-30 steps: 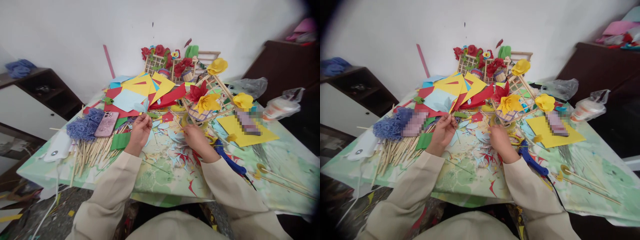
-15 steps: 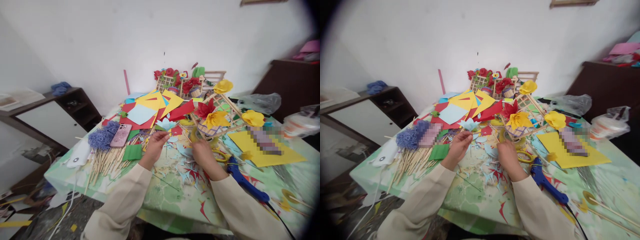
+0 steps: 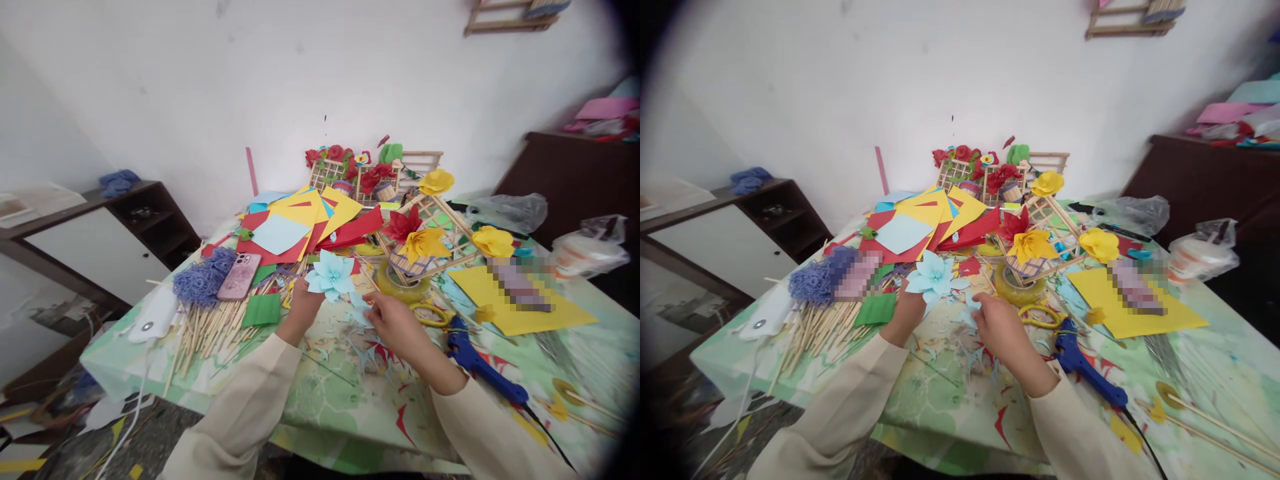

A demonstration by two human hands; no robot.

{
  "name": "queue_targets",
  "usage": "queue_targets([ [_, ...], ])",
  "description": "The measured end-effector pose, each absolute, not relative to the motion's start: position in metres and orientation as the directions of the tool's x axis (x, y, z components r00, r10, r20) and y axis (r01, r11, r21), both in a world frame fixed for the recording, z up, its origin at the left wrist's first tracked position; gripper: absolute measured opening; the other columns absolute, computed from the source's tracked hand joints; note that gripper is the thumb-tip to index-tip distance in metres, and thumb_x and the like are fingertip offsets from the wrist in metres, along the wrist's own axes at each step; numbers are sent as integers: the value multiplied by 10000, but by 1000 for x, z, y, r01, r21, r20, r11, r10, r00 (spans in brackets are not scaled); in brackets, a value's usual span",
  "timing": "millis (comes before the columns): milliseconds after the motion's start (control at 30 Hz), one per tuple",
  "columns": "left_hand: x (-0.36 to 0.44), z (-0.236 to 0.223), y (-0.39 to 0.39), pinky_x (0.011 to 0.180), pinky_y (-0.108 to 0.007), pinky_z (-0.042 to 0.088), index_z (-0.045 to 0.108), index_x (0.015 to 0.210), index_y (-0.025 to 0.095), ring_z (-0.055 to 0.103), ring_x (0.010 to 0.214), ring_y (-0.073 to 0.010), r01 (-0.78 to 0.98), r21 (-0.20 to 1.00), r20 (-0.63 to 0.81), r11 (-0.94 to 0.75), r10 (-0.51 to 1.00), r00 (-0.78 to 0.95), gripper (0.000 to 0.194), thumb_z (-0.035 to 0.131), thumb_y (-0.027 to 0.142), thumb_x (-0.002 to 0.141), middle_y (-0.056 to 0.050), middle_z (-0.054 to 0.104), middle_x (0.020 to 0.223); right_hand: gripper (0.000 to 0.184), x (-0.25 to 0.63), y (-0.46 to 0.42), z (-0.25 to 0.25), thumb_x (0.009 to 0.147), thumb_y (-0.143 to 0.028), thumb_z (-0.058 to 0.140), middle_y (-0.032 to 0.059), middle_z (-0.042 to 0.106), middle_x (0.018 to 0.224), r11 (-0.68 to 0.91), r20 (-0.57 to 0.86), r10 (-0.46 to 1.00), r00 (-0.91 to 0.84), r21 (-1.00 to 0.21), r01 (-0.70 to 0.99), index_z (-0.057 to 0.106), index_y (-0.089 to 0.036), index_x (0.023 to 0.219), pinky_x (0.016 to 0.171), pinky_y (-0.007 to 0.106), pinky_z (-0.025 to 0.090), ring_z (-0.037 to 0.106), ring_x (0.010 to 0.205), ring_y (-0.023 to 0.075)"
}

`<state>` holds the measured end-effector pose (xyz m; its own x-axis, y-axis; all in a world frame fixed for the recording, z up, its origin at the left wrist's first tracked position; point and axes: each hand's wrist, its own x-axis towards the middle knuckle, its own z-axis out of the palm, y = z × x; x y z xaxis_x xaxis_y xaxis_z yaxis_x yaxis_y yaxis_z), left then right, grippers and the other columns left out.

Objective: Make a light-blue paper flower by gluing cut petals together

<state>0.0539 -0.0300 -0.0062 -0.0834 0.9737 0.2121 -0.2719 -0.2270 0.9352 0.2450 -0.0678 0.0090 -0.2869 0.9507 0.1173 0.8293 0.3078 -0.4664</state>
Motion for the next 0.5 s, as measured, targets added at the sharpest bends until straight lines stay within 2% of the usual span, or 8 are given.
queue_targets([
  [133, 56, -8, -32, 753, -319, 487, 684, 688, 201, 610, 825, -199, -209, 926, 302, -314, 949, -86, 166, 778, 175, 554, 0, 681, 712, 284, 237, -71, -5, 822, -190, 478, 81, 668, 864, 309, 47, 943, -331, -499, 810, 594, -139, 1077, 678, 270, 390, 604, 789, 190],
  [333, 61, -6, -34, 801, -313, 480, 712, 855, 201, 617, 841, -175, -295, 912, 282, -284, 958, -52, 277, 785, 225, 589, -19, 710, 866, 305, 230, -65, -12, 834, -150, 429, 101, 673, 920, 307, 32, 942, -335, -492, 815, 591, -131, 1091, 733, 279, 412, 610, 845, 191],
  [500, 61, -7, -32, 653, -244, 464, 694, 719, 173, 580, 643, -107, -320, 916, 236, -244, 970, -63, 153, 773, 256, 619, -1, 667, 672, 314, 228, -64, -9, 844, -157, 440, 129, 673, 945, 327, 68, 941, -332, -443, 835, 602, -126, 1111, 779, 305, 433, 605, 907, 215],
])
